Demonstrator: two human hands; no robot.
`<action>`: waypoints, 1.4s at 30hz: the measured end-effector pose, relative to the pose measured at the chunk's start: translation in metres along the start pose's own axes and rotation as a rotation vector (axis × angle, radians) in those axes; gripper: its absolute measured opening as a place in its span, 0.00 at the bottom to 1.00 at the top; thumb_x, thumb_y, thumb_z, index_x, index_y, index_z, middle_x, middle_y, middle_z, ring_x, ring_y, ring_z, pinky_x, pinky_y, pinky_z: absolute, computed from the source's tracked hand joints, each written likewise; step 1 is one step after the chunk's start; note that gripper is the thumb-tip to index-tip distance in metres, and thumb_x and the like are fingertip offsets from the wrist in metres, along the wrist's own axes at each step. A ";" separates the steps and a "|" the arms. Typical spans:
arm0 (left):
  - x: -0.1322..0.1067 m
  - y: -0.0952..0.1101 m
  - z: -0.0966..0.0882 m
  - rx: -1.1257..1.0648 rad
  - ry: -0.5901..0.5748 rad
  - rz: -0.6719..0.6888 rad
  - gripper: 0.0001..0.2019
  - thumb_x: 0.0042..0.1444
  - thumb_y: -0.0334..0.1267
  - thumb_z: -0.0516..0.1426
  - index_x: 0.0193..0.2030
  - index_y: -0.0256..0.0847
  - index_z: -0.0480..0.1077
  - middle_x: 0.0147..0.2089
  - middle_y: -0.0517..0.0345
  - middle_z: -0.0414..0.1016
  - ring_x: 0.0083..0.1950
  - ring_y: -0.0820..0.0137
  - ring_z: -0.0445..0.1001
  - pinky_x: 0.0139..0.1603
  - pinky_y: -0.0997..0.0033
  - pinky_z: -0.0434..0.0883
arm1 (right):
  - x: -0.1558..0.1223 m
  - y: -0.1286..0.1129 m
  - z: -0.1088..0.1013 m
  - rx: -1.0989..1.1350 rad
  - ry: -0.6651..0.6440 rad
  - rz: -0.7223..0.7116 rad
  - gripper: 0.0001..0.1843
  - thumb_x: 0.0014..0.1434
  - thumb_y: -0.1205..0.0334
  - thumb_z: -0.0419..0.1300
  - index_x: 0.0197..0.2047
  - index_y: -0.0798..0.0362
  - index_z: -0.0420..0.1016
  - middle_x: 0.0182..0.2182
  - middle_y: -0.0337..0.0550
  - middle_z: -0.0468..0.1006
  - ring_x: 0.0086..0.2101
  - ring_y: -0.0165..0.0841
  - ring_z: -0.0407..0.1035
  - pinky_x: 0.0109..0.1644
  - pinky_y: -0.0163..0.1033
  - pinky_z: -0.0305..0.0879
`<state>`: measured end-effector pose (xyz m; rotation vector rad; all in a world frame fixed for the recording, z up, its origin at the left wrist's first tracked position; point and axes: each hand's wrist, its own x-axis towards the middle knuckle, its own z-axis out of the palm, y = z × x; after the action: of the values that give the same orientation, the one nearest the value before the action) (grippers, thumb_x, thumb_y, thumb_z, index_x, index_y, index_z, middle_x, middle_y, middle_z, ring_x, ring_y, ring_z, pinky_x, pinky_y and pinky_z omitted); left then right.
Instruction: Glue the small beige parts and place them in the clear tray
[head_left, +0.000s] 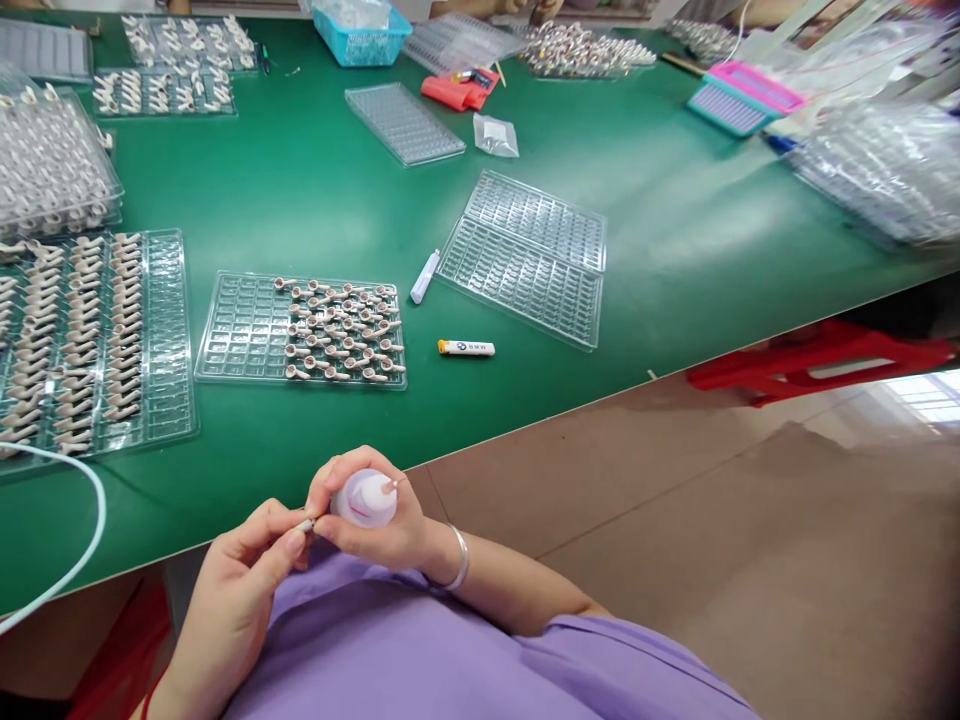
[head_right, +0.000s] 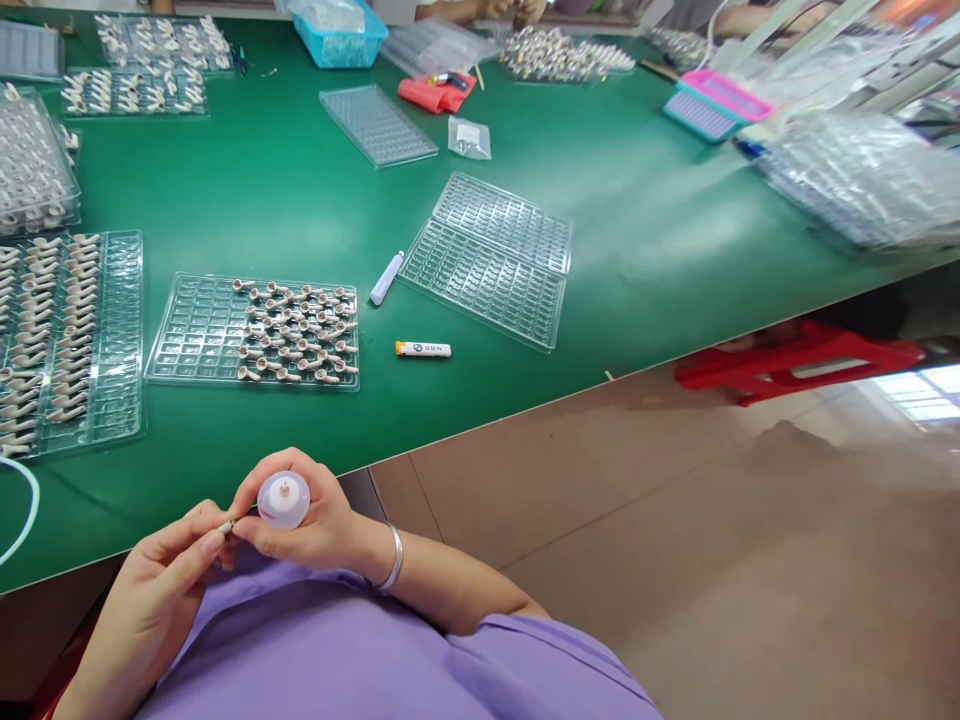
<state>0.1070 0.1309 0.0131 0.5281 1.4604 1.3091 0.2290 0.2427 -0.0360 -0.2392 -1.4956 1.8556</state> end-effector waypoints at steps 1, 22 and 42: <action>0.000 -0.001 -0.004 0.078 -0.009 0.043 0.11 0.53 0.48 0.64 0.35 0.42 0.82 0.28 0.57 0.70 0.31 0.70 0.69 0.33 0.72 0.68 | 0.001 -0.002 -0.004 -0.007 -0.011 0.031 0.20 0.57 0.53 0.67 0.43 0.48 0.59 0.33 0.39 0.74 0.29 0.27 0.70 0.32 0.35 0.71; 0.023 -0.029 -0.052 1.163 0.405 0.926 0.13 0.56 0.31 0.64 0.48 0.46 0.78 0.35 0.56 0.77 0.36 0.66 0.73 0.42 0.64 0.70 | -0.011 -0.006 -0.027 -0.806 -0.028 -0.269 0.28 0.58 0.60 0.65 0.60 0.48 0.63 0.38 0.44 0.80 0.29 0.32 0.70 0.33 0.37 0.70; 0.024 -0.031 -0.052 1.149 0.393 0.908 0.14 0.55 0.30 0.65 0.48 0.46 0.77 0.36 0.56 0.77 0.36 0.66 0.73 0.42 0.64 0.69 | -0.012 -0.002 -0.029 -0.878 -0.126 -0.273 0.27 0.59 0.59 0.62 0.60 0.48 0.62 0.32 0.40 0.79 0.26 0.32 0.67 0.30 0.37 0.66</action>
<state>0.0623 0.1192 -0.0326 1.9333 2.4028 1.1018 0.2549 0.2580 -0.0465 -0.3043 -2.2312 0.9255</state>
